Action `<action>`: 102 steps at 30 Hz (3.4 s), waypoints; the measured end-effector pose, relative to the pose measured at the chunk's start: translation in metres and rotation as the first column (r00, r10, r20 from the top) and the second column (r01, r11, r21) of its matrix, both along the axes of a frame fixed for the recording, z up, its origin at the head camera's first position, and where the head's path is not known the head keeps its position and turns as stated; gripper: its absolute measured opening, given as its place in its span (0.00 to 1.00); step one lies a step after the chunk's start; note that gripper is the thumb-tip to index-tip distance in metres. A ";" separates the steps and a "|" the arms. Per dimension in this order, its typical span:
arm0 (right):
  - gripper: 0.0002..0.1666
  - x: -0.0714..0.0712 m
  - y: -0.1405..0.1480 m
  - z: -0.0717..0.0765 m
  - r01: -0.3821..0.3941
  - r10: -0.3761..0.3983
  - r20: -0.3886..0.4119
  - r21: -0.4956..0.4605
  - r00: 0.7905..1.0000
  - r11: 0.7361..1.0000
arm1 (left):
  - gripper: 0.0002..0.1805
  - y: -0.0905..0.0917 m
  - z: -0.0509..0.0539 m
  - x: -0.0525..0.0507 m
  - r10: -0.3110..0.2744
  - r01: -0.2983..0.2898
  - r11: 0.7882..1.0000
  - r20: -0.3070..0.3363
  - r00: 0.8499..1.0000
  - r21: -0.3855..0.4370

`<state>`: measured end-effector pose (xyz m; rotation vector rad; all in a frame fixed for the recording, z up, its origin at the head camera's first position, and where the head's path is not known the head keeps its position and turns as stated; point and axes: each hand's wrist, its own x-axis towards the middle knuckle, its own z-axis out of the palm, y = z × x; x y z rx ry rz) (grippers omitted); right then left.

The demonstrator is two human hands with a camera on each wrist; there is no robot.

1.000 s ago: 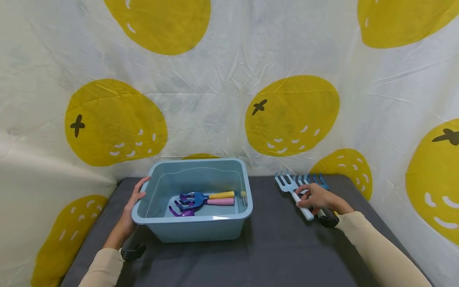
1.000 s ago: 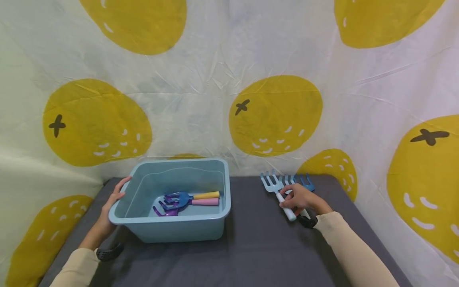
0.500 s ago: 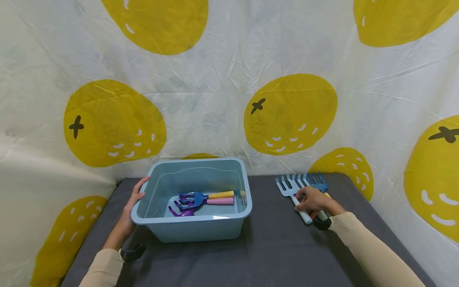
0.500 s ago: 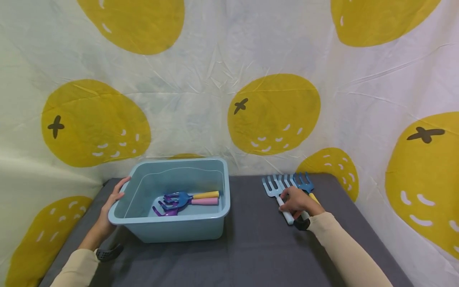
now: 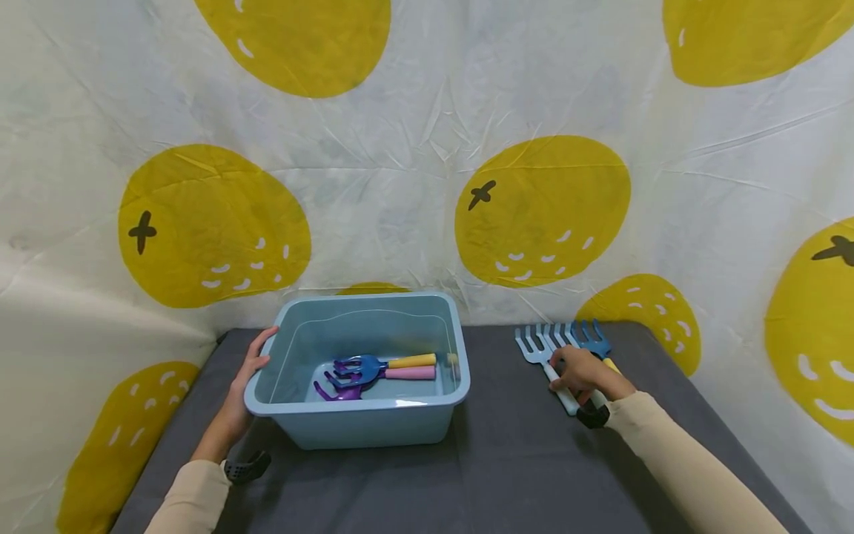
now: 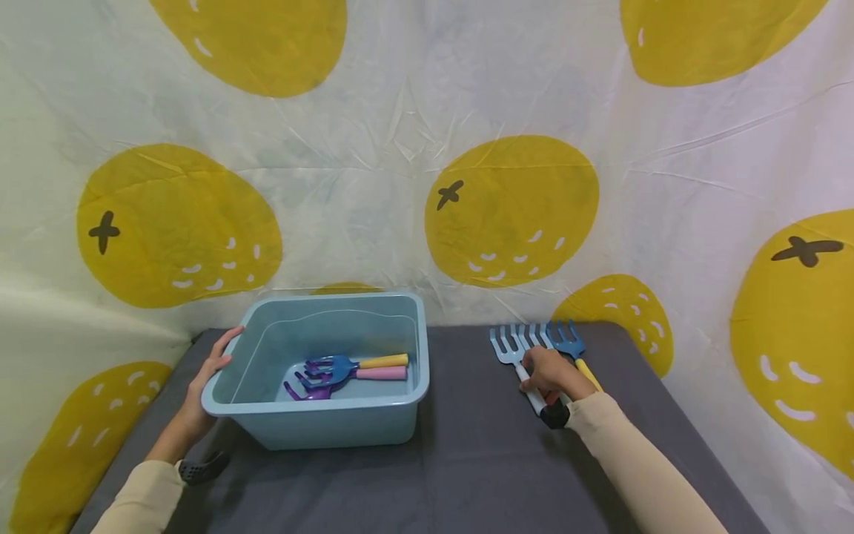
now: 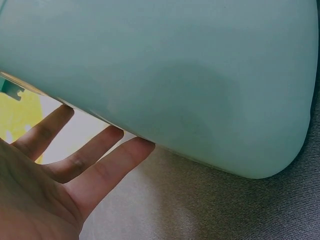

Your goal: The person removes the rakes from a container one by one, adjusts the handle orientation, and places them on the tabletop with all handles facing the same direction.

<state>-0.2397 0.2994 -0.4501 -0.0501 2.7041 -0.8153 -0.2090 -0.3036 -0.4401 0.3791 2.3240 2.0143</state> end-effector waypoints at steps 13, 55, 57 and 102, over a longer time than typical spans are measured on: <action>0.28 -0.003 0.004 -0.001 -0.004 0.005 0.017 -0.019 1.000 1.000 | 0.31 -0.001 0.000 0.001 -0.002 0.002 1.000 -0.011 1.000 0.001; 0.32 -0.040 -0.141 0.234 -0.539 0.588 -0.063 0.332 0.806 0.774 | 0.31 0.002 -0.003 -0.004 0.024 -0.023 1.000 -0.038 0.999 0.010; 0.31 -0.041 -0.152 0.236 -0.548 0.604 -0.074 0.345 0.793 0.762 | 0.31 0.002 -0.003 -0.004 0.025 -0.024 1.000 -0.038 0.999 0.014; 0.33 -0.075 -0.280 0.066 -0.621 0.583 0.266 0.535 0.768 0.573 | 0.30 0.024 -0.001 0.010 0.040 -0.037 0.998 -0.062 0.997 0.044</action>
